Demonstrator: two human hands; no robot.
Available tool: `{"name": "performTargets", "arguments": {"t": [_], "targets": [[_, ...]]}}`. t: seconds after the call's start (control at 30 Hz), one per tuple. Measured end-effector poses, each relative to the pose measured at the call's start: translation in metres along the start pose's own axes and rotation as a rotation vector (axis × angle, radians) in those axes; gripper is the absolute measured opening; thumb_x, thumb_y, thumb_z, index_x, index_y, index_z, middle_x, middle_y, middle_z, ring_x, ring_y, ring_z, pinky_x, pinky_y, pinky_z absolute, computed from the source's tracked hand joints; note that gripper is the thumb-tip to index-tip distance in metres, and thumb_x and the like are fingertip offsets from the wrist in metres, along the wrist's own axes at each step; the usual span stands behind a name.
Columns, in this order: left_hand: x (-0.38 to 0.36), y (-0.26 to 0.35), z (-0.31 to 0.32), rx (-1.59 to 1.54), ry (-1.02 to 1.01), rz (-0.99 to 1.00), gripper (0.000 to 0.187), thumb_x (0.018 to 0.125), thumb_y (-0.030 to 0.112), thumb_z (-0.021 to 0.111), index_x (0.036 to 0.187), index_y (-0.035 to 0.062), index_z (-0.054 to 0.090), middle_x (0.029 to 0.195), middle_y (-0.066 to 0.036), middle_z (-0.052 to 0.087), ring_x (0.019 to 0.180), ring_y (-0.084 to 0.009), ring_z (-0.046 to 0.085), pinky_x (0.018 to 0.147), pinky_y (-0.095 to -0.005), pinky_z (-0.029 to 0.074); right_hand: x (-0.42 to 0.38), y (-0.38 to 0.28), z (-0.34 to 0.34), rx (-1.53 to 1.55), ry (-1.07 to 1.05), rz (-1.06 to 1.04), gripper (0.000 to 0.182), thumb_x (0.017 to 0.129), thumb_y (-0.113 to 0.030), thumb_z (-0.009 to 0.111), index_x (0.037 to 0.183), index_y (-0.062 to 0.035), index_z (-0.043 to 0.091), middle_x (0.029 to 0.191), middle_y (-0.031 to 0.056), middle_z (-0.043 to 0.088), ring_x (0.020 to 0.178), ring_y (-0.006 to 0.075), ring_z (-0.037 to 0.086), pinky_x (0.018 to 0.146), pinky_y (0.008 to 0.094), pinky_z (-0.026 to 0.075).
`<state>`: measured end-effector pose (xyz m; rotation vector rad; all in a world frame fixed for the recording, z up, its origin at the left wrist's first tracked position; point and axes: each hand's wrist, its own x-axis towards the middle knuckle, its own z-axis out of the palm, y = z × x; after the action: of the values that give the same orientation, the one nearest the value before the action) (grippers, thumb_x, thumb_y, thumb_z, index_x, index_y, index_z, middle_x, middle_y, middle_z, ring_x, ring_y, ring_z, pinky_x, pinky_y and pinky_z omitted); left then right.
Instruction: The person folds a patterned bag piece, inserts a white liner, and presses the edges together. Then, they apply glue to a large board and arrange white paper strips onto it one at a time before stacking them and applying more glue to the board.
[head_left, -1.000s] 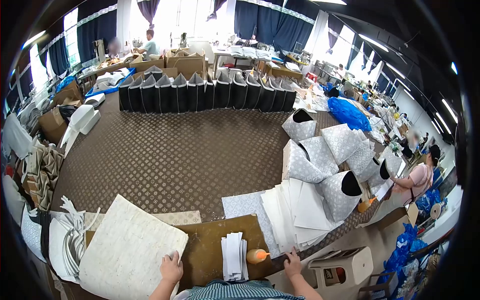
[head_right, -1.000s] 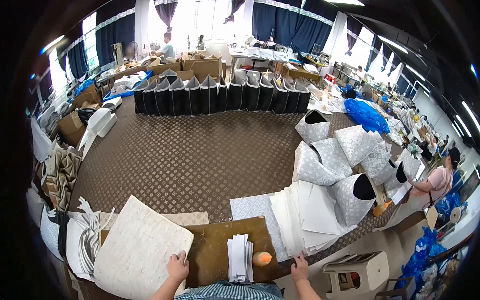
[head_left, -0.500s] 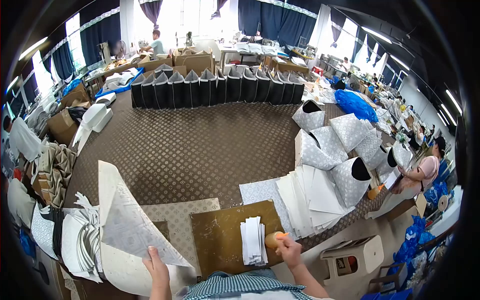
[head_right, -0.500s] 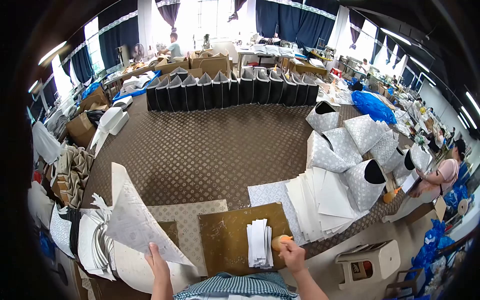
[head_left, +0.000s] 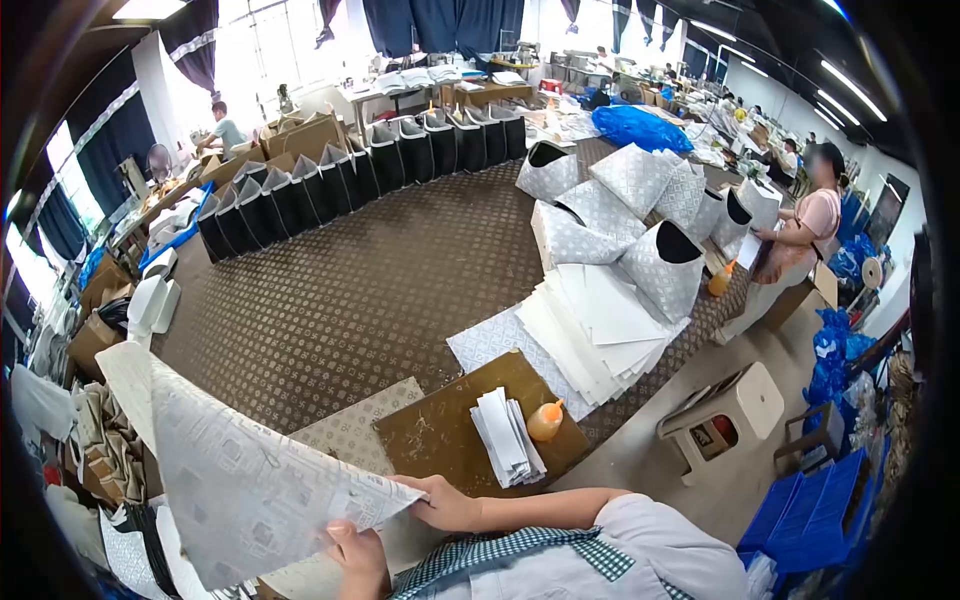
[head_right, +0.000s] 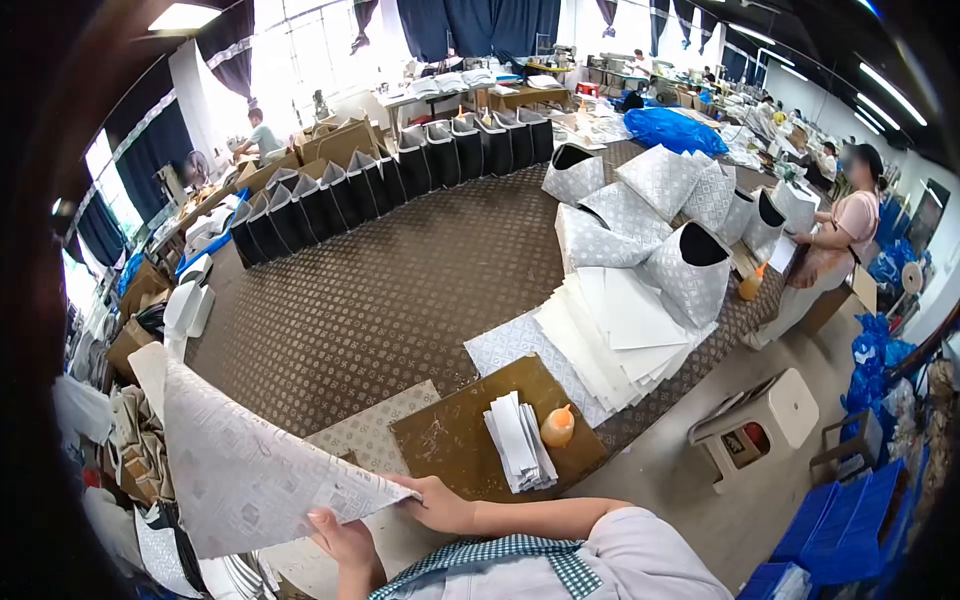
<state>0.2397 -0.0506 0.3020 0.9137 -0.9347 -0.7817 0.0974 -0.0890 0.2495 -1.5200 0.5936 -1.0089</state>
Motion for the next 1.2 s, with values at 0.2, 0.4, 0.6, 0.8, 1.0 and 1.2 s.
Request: {"name": "performTargets", "arguments": {"t": [0.2,0.4,0.6,0.8,1.0,1.2], "targets": [[-0.01,0.013,0.005,0.044,-0.092,0.073,0.077,0.087,0.053,0.059,0.139,0.001,0.034,0.132,-0.016,0.046,0.119,-0.0276,0.049,0.1,-0.0416,0.041,-0.014,-0.056,-0.02,0.078,0.106,-0.126,0.043,0.09,0.002,0.05,0.133,-0.0031,0.05,0.112,0.0114,0.067,0.103,0.0109,0.059,0.09,0.0288,0.046],[-0.032,0.03,0.042,0.025,-0.201,0.176,0.079,0.085,0.051,0.062,0.14,0.0019,0.034,0.133,-0.018,0.044,0.119,-0.0297,0.049,0.099,-0.0426,0.041,-0.085,-0.112,-0.052,0.041,0.03,-0.143,0.041,0.088,0.002,0.05,0.129,-0.0013,0.051,0.107,0.014,0.068,0.097,0.0135,0.063,0.086,0.0282,0.046],[-0.083,0.048,0.113,-0.089,-0.427,0.301,0.08,0.083,0.048,0.065,0.142,0.0027,0.033,0.135,-0.02,0.043,0.12,-0.0317,0.048,0.099,-0.0435,0.041,-0.189,-0.164,-0.087,-0.019,0.06,-0.114,0.031,0.094,-0.012,0.056,0.123,-0.0007,0.056,0.104,0.0121,0.069,0.092,0.0163,0.067,0.082,0.0272,0.049],[-0.161,0.082,0.21,-0.296,-0.786,0.473,0.082,0.081,0.046,0.068,0.143,0.0036,0.033,0.136,-0.022,0.041,0.121,-0.0337,0.047,0.098,-0.0445,0.041,-0.307,-0.2,-0.106,-0.038,0.263,-0.157,0.029,0.092,-0.01,0.06,0.119,0.0007,0.059,0.103,0.0098,0.071,0.095,0.0129,0.066,0.083,0.028,0.051],[-0.256,0.116,0.297,-0.606,-1.165,0.586,0.085,0.079,0.043,0.071,0.144,0.0045,0.033,0.137,-0.024,0.04,0.121,-0.0357,0.046,0.098,-0.0454,0.041,-0.438,-0.23,-0.109,-0.112,0.78,-0.232,0.025,0.085,-0.004,0.067,0.108,0.0045,0.063,0.096,0.0074,0.07,0.086,0.0104,0.063,0.076,0.027,0.051],[-0.339,0.133,0.356,-0.9,-1.385,0.638,0.087,0.077,0.041,0.074,0.146,0.0053,0.033,0.138,-0.026,0.038,0.122,-0.0378,0.046,0.097,-0.0464,0.041,-0.517,-0.306,-0.06,-0.253,1.618,0.175,0.021,0.087,-0.007,0.061,0.104,0.0041,0.065,0.091,0.0087,0.069,0.086,0.0151,0.064,0.072,0.0315,0.053]]}}
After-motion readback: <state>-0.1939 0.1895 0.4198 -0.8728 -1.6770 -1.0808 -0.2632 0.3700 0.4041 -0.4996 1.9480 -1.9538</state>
